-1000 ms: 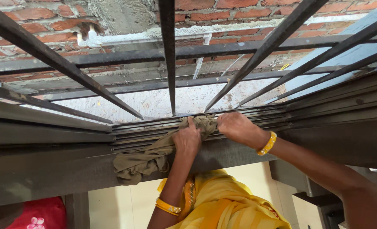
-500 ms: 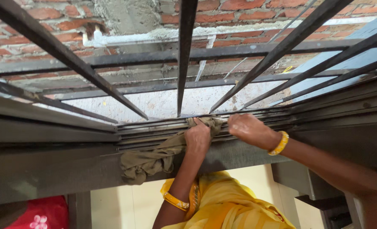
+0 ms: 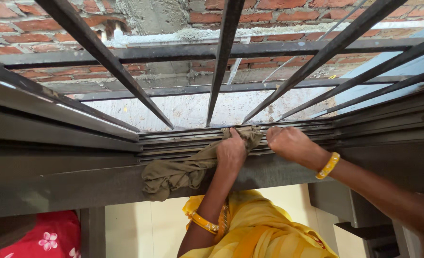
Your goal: The person cleans the metal window frame and bars using a cloth and a small orange tool. They repeatedly wipe the frame and use the tool to scrape or pick at the crevices between the metal bars and the frame.
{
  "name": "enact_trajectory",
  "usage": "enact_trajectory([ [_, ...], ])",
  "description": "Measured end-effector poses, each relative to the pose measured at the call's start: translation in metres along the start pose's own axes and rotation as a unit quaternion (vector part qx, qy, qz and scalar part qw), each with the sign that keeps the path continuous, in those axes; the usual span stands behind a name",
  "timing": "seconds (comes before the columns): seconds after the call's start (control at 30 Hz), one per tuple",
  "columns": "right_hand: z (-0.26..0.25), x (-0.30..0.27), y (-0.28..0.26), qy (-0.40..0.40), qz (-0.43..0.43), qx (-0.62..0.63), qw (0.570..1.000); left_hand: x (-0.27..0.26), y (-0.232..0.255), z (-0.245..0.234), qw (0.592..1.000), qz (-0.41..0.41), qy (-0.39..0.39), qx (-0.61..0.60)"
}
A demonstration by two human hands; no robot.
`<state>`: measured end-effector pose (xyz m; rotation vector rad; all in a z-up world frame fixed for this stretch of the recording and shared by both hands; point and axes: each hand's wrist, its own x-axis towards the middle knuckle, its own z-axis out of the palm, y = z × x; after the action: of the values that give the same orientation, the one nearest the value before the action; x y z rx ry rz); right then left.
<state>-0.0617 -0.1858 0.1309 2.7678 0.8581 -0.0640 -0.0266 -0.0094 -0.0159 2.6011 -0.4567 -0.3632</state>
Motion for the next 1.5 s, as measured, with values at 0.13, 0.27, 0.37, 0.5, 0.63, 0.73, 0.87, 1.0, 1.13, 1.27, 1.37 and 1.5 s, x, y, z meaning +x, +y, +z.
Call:
enact_trajectory([
  [0.13,0.007,0.012,-0.003,-0.009,-0.017,0.023,1.000,-0.014,0.001,-0.007,1.000,0.010,0.003,0.017],
  [0.27,0.000,0.003,0.001,0.035,-0.044,0.029,0.998,-0.003,0.010,0.009,0.993,0.061,0.047,0.087],
  [0.37,-0.001,-0.004,0.010,0.016,-0.033,0.053,0.998,0.008,0.018,0.019,0.996,0.071,0.013,0.048],
  [0.5,0.009,-0.020,0.017,0.049,-0.038,0.127,0.990,0.013,0.038,0.027,0.996,0.079,-0.004,0.038],
  [0.63,0.015,-0.041,0.030,0.117,-0.056,0.204,0.970,0.020,0.059,0.020,0.993,0.100,-0.059,-0.001],
  [0.73,0.018,-0.059,0.036,0.096,-0.048,0.157,0.982,0.024,0.074,0.020,0.989,0.128,-0.067,-0.022],
  [0.87,0.023,-0.065,0.031,-0.052,0.035,0.038,0.997,0.025,0.087,0.023,0.988,0.137,-0.057,-0.034],
  [1.0,0.020,-0.073,0.032,0.075,0.008,0.099,0.992,0.021,0.084,0.018,0.990,0.129,-0.041,-0.046],
  [1.13,0.029,-0.073,0.030,0.050,0.004,0.014,0.999,0.025,0.084,0.035,0.988,0.151,-0.040,0.004],
  [1.27,0.033,-0.079,0.038,0.120,0.000,0.073,0.990,0.045,0.099,0.060,0.983,0.170,-0.055,0.035],
  [1.37,0.036,-0.084,0.042,0.077,0.037,-0.031,0.996,0.054,0.111,0.065,0.986,0.117,-0.120,0.011],
  [1.5,0.041,-0.095,0.058,-0.023,0.083,-0.059,0.995,0.055,0.131,0.076,0.984,0.157,-0.084,0.019],
])
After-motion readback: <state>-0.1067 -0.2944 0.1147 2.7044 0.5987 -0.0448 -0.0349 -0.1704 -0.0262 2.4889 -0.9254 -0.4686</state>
